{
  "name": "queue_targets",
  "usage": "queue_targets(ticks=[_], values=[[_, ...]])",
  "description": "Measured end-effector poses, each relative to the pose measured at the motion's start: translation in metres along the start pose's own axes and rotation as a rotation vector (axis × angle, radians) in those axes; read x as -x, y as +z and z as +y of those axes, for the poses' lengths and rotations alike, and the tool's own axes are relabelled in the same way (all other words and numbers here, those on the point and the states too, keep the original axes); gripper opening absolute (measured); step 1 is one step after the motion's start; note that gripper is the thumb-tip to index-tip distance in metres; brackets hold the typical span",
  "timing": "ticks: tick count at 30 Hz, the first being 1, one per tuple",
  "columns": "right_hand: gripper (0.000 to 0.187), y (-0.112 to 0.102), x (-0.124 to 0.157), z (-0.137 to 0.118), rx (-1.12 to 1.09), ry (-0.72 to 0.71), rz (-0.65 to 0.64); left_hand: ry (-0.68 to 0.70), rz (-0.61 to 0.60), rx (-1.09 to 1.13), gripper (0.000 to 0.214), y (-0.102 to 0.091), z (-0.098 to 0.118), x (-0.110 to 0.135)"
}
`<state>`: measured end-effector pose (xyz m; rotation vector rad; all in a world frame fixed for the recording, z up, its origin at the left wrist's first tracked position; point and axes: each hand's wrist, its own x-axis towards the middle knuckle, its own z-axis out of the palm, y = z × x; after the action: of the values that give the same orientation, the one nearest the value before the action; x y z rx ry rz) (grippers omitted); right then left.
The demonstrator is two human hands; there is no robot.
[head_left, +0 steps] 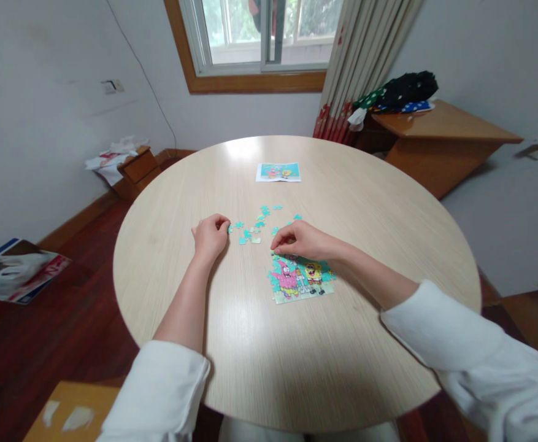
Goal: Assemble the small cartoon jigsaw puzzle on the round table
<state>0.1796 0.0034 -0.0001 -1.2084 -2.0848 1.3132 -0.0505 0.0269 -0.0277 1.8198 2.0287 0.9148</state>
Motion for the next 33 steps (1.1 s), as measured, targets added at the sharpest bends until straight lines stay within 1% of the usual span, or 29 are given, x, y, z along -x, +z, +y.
queue_targets(ticks=[7,15,26,30,33], values=[[0.006,0.0022,0.0031,-0.0039,0.075,-0.03,0.015,-0.003,-0.001,0.008,0.017,-0.0003,0.0003,0.0004],[0.005,0.002,0.0035,-0.0039,0.085,-0.062,0.038,-0.011,-0.003,0.009,0.017,-0.0012,0.0019,0.0004],[0.002,0.0011,0.0033,-0.0028,0.081,-0.055,0.008,0.001,-0.001,0.001,0.018,-0.0011,0.0012,0.0006],[0.003,0.0005,0.0027,-0.0016,0.092,-0.078,0.027,-0.001,-0.004,0.005,0.018,-0.0012,0.0012,0.0004],[0.003,-0.0012,0.0023,-0.0015,0.135,-0.123,0.081,-0.001,-0.001,0.007,0.017,-0.0013,0.001,0.0007]])
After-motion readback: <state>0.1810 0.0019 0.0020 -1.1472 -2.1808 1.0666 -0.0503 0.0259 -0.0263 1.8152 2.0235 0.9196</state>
